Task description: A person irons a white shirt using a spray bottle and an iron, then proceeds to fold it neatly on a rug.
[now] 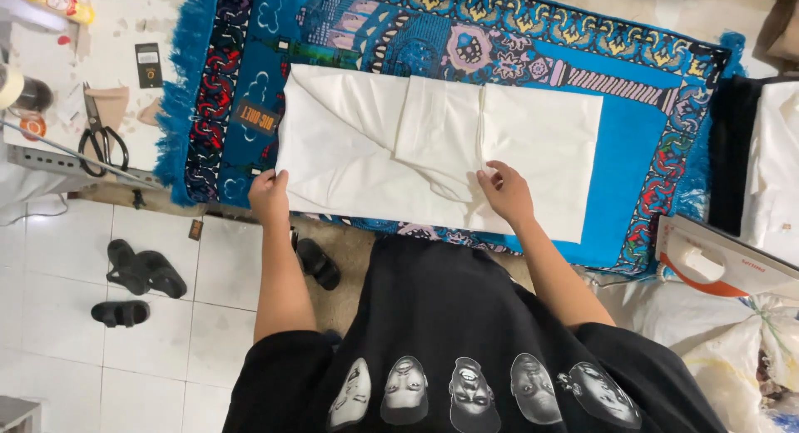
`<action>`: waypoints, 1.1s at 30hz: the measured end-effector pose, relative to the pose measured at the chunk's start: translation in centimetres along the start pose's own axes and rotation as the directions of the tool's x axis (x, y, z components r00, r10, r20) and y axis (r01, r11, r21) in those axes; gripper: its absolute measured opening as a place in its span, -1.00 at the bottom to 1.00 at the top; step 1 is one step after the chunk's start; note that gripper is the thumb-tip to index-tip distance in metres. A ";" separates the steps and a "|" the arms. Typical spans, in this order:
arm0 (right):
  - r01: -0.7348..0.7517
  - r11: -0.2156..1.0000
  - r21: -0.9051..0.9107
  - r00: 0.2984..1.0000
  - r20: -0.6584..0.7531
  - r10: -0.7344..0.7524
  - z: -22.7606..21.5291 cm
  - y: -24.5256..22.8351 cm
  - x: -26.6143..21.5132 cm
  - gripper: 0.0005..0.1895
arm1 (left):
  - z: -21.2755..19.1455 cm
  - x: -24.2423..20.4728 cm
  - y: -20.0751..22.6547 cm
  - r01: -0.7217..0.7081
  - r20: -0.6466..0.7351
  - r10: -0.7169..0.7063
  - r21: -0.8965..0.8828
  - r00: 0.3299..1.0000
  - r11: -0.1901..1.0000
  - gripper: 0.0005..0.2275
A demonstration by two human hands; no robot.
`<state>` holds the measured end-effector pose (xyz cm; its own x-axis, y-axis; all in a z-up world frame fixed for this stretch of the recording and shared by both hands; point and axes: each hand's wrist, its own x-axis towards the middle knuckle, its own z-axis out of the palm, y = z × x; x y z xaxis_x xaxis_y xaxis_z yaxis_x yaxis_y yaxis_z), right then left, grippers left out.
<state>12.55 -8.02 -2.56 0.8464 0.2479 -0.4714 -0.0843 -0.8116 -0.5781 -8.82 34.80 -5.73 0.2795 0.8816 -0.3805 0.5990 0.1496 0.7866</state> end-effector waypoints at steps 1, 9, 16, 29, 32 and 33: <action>-0.002 0.999 -0.053 0.998 -0.056 -0.001 0.4 -0.4 0.1 -0.51 | -0.1 0.8 -0.3 -0.017 0.028 0.015 0.088 1.000 0.996 -0.58; -0.101 0.908 -0.406 0.985 -0.172 0.033 3.3 -4.4 -0.1 -0.39 | -2.9 -0.5 5.5 0.350 0.490 -0.149 -0.350 0.859 0.869 -0.68; 0.002 0.810 -0.586 0.886 -0.374 -0.273 6.2 -8.0 -3.4 -0.30 | -5.4 -0.9 7.6 0.479 0.810 0.043 -0.387 0.585 0.788 -0.50; 0.128 0.858 0.498 0.991 -0.041 -0.124 11.5 -15.0 -0.1 -0.51 | 5.9 -1.2 7.6 -0.129 0.792 0.343 -0.323 0.505 0.937 -0.58; 0.011 0.754 0.657 1.000 -0.003 -0.012 11.6 -15.2 0.4 -0.58 | 4.4 0.4 8.7 -0.313 0.689 0.420 -0.284 0.591 0.906 -0.60; 0.004 0.778 0.628 1.000 0.011 -0.014 12.0 -15.3 0.3 -0.49 | 4.0 1.0 9.3 -0.411 0.705 0.431 -0.213 0.563 0.886 -0.61</action>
<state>7.77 10.86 -1.88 0.8417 0.2652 -0.4704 -0.3921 -0.2987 -0.8701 0.01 35.26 -0.72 0.9446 0.2448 -0.2185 0.2562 -0.1344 0.9572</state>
